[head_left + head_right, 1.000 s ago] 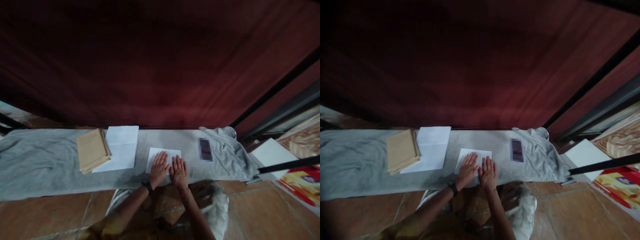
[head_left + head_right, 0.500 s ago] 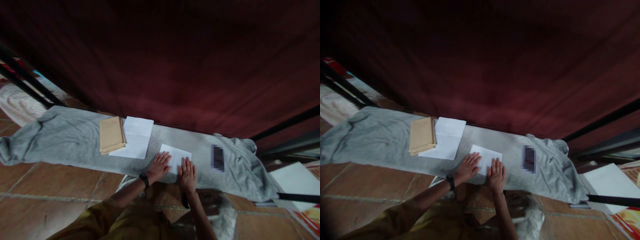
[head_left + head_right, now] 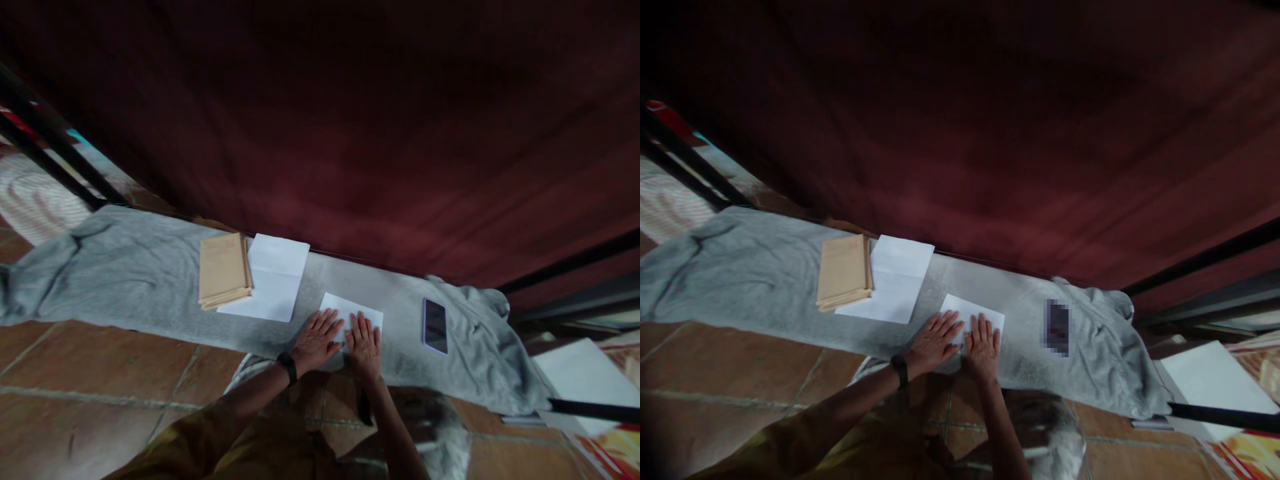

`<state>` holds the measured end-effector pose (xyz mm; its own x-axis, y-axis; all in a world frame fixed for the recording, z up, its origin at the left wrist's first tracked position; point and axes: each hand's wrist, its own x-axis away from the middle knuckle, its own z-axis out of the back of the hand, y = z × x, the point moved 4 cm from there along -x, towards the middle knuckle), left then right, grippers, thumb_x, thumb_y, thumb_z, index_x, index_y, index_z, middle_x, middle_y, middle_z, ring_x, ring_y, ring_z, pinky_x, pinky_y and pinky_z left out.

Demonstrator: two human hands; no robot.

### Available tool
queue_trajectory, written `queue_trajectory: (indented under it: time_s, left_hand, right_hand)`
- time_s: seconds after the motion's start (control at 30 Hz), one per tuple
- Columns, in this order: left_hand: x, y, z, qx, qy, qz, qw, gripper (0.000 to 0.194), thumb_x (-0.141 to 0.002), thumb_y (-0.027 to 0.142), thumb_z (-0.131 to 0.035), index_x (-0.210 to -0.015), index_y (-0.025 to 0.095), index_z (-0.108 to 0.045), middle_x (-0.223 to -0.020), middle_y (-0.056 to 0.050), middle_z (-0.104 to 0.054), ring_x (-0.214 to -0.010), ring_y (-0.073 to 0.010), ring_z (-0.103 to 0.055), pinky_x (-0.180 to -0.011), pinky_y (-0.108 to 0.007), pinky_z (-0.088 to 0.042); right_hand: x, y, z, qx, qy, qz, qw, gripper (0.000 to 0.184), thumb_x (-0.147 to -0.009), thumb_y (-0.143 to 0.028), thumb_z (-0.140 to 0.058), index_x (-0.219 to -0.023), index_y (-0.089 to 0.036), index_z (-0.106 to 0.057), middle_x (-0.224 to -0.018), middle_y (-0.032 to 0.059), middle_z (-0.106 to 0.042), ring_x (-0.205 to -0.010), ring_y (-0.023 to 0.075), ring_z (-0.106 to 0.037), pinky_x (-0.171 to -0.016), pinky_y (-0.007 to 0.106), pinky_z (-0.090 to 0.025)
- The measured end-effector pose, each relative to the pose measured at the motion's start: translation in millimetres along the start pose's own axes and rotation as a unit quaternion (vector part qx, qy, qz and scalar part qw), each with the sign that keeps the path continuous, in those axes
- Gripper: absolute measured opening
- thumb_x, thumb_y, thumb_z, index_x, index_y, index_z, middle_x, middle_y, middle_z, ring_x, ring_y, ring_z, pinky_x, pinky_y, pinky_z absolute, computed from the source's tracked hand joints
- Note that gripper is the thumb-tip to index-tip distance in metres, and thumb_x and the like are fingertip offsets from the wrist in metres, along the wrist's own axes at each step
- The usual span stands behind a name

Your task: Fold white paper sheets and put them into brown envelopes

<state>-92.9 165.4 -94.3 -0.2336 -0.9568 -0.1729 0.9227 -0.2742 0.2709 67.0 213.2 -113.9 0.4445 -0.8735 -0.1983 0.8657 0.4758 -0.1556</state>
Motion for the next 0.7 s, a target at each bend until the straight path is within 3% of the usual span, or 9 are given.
queue_trajectory:
  time_s: [0.2, 0.27, 0.4, 0.57, 0.7]
  left_hand:
    - [-1.9, 0.1, -0.3, 0.007, 0.005, 0.006, 1.000, 0.056, -0.097, 0.050, -0.045, -0.149, 0.028, -0.041, -0.159, -0.006, -0.035, -0.149, -0.0256, -0.025, -0.122, -0.047, -0.012]
    - [-2.6, 0.1, -0.3, 0.010, 0.007, 0.009, 1.000, 0.056, -0.097, 0.051, -0.045, -0.149, 0.029, -0.041, -0.160, -0.005, -0.035, -0.149, -0.0259, -0.024, -0.122, -0.047, -0.012]
    - [-2.8, -0.9, 2.1, 0.016, 0.014, 0.013, 1.000, 0.061, -0.097, 0.054, -0.042, -0.152, 0.028, -0.035, -0.161, -0.006, -0.031, -0.149, -0.0251, -0.024, -0.122, -0.046, -0.013]
    - [-2.5, -3.4, 7.4, 0.036, 0.025, 0.019, 0.999, 0.068, -0.098, 0.055, -0.038, -0.156, 0.021, -0.024, -0.162, -0.010, -0.028, -0.150, -0.0241, -0.024, -0.121, -0.043, -0.019]
    - [0.4, -5.8, 10.0, 0.079, 0.069, 0.031, 0.994, 0.070, -0.099, 0.048, -0.041, -0.158, 0.020, -0.016, -0.163, -0.012, -0.025, -0.150, -0.0245, -0.023, -0.121, -0.044, -0.024]
  right_hand:
    - [-49.8, 21.2, 14.3, -0.023, -0.038, -0.033, 0.998, 0.046, -0.098, -0.023, -0.035, -0.139, -0.014, -0.053, -0.140, 0.0153, -0.057, -0.128, 0.0260, -0.050, -0.108, 0.042, -0.036]
    - [-71.6, 23.2, 17.2, -0.033, -0.082, -0.050, 0.995, 0.040, -0.096, -0.022, -0.041, -0.130, -0.015, -0.061, -0.133, 0.0148, -0.061, -0.122, 0.0262, -0.053, -0.105, 0.039, -0.038]
    - [-104.0, 25.1, 20.4, -0.051, -0.110, -0.066, 0.990, 0.026, -0.090, -0.020, -0.051, -0.108, -0.018, -0.070, -0.112, 0.0123, -0.069, -0.108, 0.0235, -0.061, -0.097, 0.033, -0.043]
    - [-118.9, 25.3, 21.0, -0.104, -0.134, -0.087, 0.982, 0.014, -0.083, -0.019, -0.060, -0.092, -0.020, -0.071, -0.099, 0.0061, -0.071, -0.090, 0.0178, -0.066, -0.083, 0.027, -0.048]
    - [-118.6, 24.5, 34.1, -0.178, -0.147, -0.085, 0.969, 0.006, -0.076, -0.018, -0.065, -0.071, -0.021, -0.069, -0.079, 0.0015, -0.069, -0.083, 0.0167, -0.065, -0.078, 0.025, -0.048]
